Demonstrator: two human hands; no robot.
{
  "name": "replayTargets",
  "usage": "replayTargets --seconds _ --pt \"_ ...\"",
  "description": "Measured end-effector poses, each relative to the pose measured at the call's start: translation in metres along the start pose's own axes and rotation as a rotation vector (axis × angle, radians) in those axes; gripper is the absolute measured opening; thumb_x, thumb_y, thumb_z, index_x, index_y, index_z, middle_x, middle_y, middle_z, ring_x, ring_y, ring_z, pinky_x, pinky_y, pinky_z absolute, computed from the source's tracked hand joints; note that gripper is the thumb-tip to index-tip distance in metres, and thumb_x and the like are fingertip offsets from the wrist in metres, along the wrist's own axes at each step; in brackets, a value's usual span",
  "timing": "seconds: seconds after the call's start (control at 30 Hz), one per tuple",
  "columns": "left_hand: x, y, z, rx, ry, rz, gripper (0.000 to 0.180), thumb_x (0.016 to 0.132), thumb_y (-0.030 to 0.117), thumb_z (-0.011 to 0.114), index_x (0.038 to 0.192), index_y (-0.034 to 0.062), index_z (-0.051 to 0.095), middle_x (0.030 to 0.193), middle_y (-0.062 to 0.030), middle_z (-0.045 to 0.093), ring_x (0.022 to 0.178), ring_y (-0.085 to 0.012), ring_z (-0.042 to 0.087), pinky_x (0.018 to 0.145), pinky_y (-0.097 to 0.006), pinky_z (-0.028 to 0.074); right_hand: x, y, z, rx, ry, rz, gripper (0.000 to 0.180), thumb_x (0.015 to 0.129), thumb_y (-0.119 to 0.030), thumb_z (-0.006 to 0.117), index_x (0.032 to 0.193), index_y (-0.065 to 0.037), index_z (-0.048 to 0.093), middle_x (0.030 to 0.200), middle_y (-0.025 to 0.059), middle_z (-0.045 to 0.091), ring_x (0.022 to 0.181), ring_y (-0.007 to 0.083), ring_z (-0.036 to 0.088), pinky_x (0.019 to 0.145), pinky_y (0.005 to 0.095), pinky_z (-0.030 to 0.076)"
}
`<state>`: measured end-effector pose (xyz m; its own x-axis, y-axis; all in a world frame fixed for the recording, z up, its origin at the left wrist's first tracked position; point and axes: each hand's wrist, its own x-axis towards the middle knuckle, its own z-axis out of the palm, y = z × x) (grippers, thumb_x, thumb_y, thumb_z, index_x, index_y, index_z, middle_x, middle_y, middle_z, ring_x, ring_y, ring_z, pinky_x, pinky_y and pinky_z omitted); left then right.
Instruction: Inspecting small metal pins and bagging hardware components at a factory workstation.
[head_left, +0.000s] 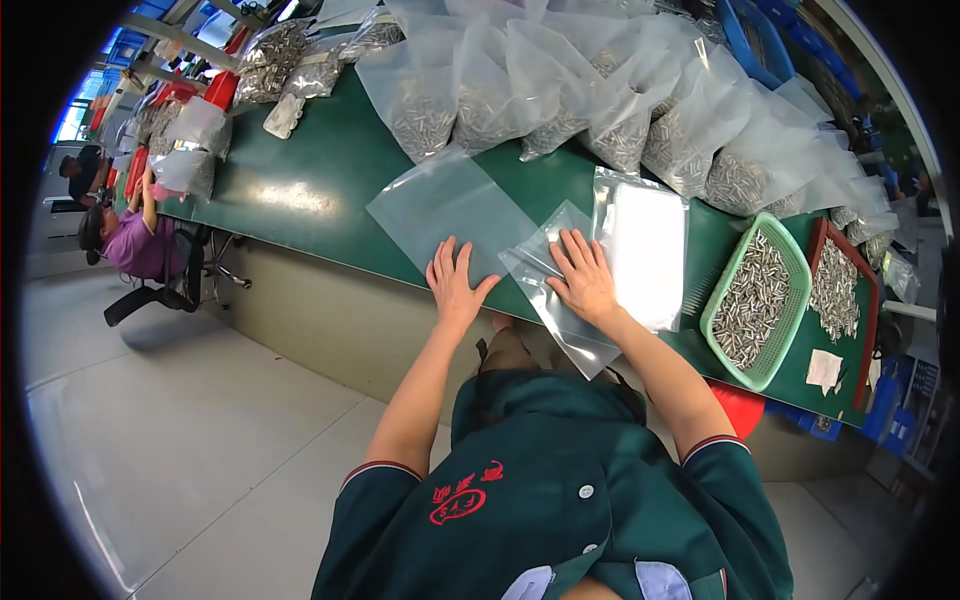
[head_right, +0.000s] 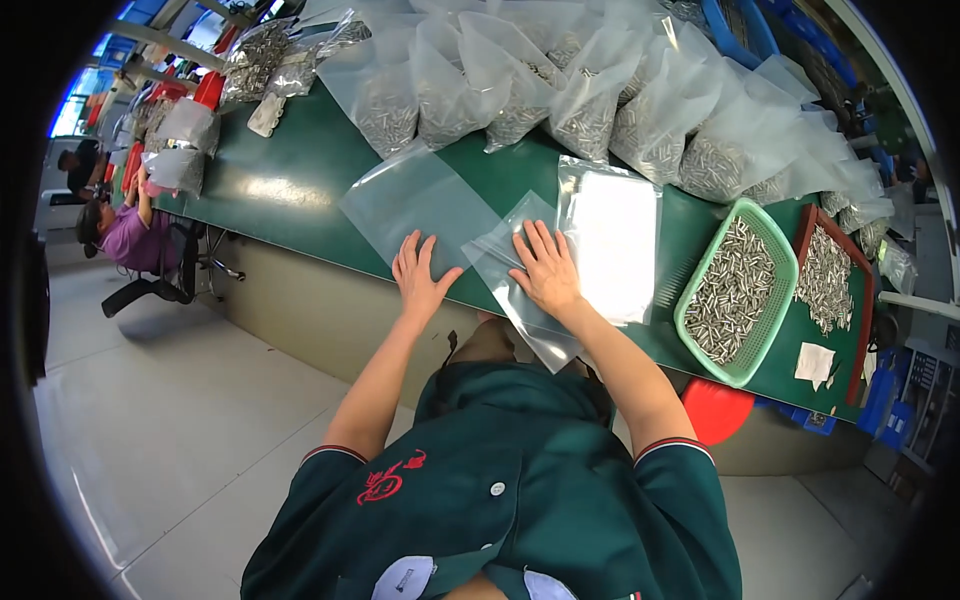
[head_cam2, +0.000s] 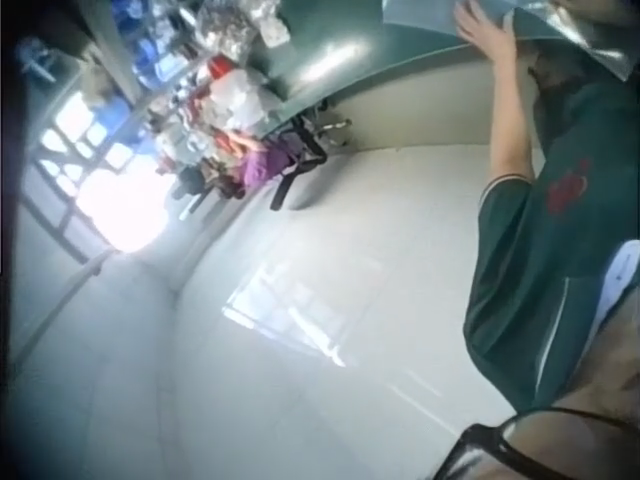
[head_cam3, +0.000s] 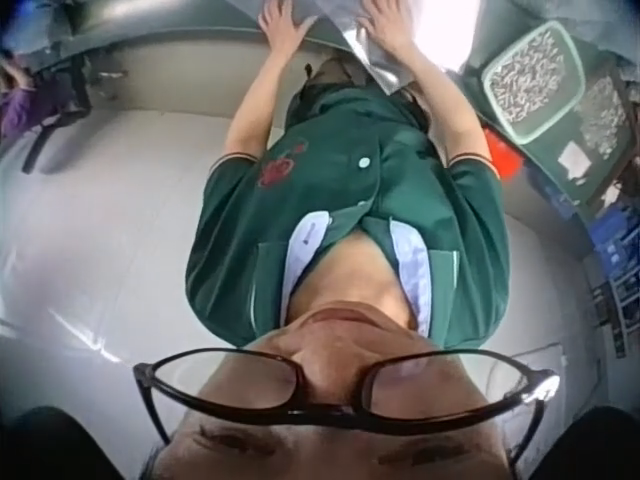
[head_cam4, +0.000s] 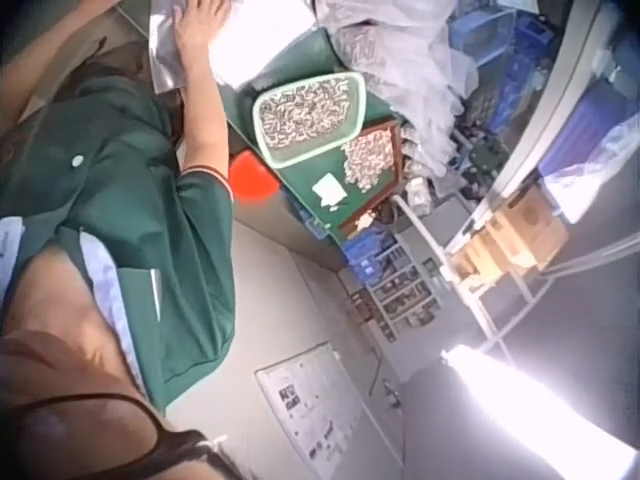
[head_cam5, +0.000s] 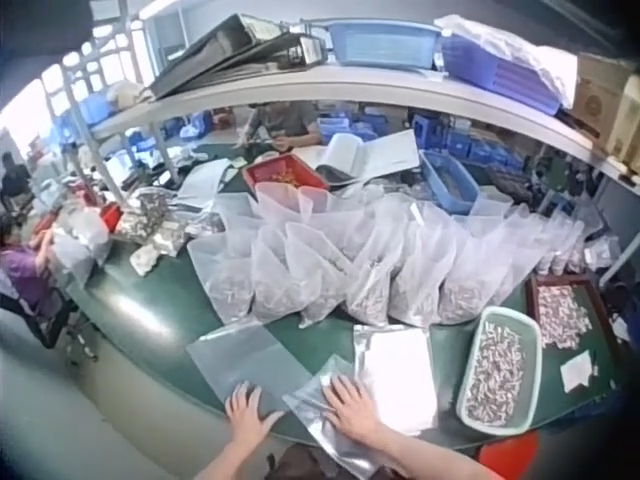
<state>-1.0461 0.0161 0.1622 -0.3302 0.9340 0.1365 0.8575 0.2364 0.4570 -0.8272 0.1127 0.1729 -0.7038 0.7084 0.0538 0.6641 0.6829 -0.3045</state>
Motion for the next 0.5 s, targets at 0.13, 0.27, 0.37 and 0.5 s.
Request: replayTargets --seconds 0.13,0.27,0.37,0.5 --pt "0.0 -0.012 0.005 -0.051 0.058 -0.035 0.044 0.07 0.033 0.067 0.106 0.012 0.05 0.126 -0.0118 0.036 0.123 -0.0317 0.029 0.099 -0.051 0.019 -0.009 -0.012 -0.005 0.025 -0.083 -0.188 0.049 0.084 -0.031 0.051 0.127 -0.011 0.04 0.137 0.0101 0.03 0.128 0.0276 0.026 0.103 0.047 0.021" --pt "0.005 -0.021 0.01 -0.101 0.159 -0.077 0.02 0.07 0.021 0.068 0.082 0.0126 0.055 0.115 -0.0072 0.042 0.12 -0.0297 0.032 0.098 -0.051 0.019 -0.023 -0.022 -0.011 0.022 -0.187 -0.322 0.049 0.083 -0.031 0.051 0.127 -0.013 0.04 0.137 0.0091 0.03 0.128 0.0266 0.026 0.104 0.0468 0.021" --pt "0.005 -0.024 0.014 -0.163 0.209 -0.108 0.017 0.069 0.019 0.069 0.072 0.0108 0.055 0.111 -0.0051 0.044 0.119 -0.0277 0.035 0.098 -0.05 0.02 -0.026 -0.025 -0.001 0.052 -0.189 -0.336 0.047 0.081 -0.028 0.054 0.125 -0.014 0.044 0.136 0.0075 0.033 0.127 0.0254 0.028 0.103 0.0452 0.023" --pt "0.005 -0.029 0.013 -0.236 0.22 -0.125 0.016 0.067 0.016 0.07 0.065 0.01 0.055 0.109 -0.0049 0.046 0.117 -0.0264 0.037 0.098 -0.048 0.021 -0.024 -0.02 0.017 0.113 -0.111 -0.326 0.037 0.077 -0.016 0.059 0.114 -0.016 0.054 0.131 0.0044 0.04 0.125 0.0233 0.032 0.101 0.0413 0.028"
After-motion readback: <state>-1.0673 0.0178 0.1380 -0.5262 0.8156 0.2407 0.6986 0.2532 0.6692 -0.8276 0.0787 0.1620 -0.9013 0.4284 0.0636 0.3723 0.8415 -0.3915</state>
